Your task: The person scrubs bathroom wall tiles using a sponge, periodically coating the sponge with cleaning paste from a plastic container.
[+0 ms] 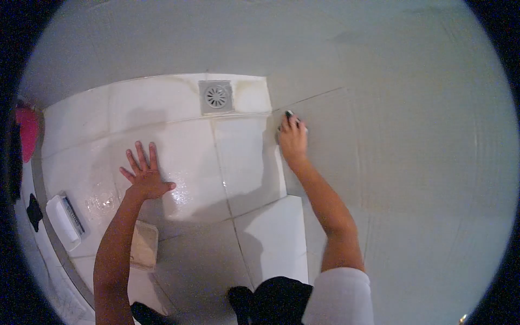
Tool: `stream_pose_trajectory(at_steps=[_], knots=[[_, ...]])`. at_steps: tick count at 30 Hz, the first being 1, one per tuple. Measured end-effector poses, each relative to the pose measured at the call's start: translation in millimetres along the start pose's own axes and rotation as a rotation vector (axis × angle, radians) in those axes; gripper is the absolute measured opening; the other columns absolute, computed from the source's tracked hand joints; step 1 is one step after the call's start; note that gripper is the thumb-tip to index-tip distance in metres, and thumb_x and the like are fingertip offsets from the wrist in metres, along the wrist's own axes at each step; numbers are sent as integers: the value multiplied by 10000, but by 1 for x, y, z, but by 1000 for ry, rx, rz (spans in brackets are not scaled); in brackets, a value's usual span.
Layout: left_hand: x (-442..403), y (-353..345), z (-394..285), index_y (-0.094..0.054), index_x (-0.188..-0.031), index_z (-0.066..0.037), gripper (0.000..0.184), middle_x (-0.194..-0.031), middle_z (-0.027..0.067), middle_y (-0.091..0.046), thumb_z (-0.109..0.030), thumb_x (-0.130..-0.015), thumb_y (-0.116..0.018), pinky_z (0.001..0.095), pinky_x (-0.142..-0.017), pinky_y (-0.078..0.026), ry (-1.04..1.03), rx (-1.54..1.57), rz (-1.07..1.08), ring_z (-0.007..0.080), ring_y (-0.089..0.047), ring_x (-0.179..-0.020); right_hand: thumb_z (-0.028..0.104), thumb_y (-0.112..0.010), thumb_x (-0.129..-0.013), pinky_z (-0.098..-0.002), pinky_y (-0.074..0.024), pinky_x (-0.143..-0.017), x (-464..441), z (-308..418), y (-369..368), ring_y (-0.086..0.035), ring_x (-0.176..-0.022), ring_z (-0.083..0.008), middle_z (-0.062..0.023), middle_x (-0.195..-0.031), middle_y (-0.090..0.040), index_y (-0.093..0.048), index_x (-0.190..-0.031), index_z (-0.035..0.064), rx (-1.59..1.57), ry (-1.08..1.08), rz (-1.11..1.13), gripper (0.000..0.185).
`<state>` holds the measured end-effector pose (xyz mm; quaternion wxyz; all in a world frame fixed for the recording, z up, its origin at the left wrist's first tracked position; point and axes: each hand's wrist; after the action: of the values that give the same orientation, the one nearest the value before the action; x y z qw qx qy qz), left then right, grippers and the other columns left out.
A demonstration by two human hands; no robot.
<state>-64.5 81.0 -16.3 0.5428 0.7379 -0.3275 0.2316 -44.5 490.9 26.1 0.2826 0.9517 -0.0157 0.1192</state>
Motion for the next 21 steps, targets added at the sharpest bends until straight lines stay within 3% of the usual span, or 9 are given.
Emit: stream_pose_trajectory(at_steps=[2, 4, 6, 9, 11, 14, 18, 21], knots=[[3, 4, -1, 209, -1443, -150, 1340, -1459, 209, 322, -544, -618, -771, 769, -944, 42, -11, 6, 10, 495, 288, -1307, 180, -531, -834, -510, -343, -936, 51, -65, 53, -417, -1208, -288, -24, -1409, -403, -579, -1216, 163, -140, -175, -130, 386], [1, 4, -2, 209, -1443, -150, 1340, -1459, 203, 324, -535, -619, -775, 760, -954, 46, 11, 2, 24, 492, 289, -1309, 176, -597, -803, -501, -350, -913, 82, -124, 118, -440, -1188, -289, 2, -1423, -396, -550, -1250, 215, -20, -451, -124, 451], [4, 8, -6, 214, -1441, -151, 1336, -1457, 207, 326, -523, -624, -775, 756, -958, 45, 4, 3, 16, 493, 287, -1309, 177, -628, -804, -492, -333, -919, 115, -175, 145, -448, -1156, -306, 11, -1450, -377, -541, -1280, 236, 49, -629, -463, 488], [8, 16, -9, 213, -1443, -152, 1289, -1461, 207, 320, -506, -659, -746, 738, -973, 63, 37, -1, 79, 483, 279, -1320, 197, -660, -803, -478, -316, -915, 157, -168, 154, -453, -1112, -312, 10, -1464, -369, -540, -1293, 262, 57, -675, -456, 508], [7, 11, -7, 223, -1439, -151, 1291, -1456, 213, 326, -499, -662, -747, 736, -973, 64, 33, -1, 60, 488, 285, -1315, 207, -646, -820, -454, -310, -913, 205, -119, 120, -452, -1087, -309, -3, -1458, -381, -560, -1270, 267, 87, -569, -297, 463], [1, 5, -2, 234, -1431, -142, 1347, -1438, 220, 352, -541, -626, -769, 761, -953, 37, 13, 1, 43, 503, 294, -1299, 211, -631, -836, -432, -325, -895, 227, -93, 104, -448, -1088, -306, -3, -1454, -388, -563, -1265, 262, 43, -584, -228, 437], [-5, -2, -1, 251, -1425, -160, 1359, -1430, 210, 370, -540, -618, -774, 763, -950, 36, 23, -27, 50, 497, 307, -1295, 199, -570, -862, -464, -353, -849, 106, -132, 98, -454, -1084, -294, 10, -1451, -383, -560, -1262, 241, 51, -426, -321, 403], [-6, 6, 3, 262, -1421, -177, 1370, -1430, 197, 377, -538, -609, -781, 762, -951, 32, 23, -19, 87, 487, 315, -1296, 191, -548, -864, -474, -361, -852, 73, -138, 103, -460, -1089, -294, 1, -1447, -381, -564, -1254, 239, 96, -402, -338, 393]])
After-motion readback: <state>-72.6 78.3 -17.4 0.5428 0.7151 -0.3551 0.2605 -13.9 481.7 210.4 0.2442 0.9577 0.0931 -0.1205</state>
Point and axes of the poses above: each hand's wrist, its own x-axis away from the middle knuckle, its own y-axis out of the back of the hand, z = x × y
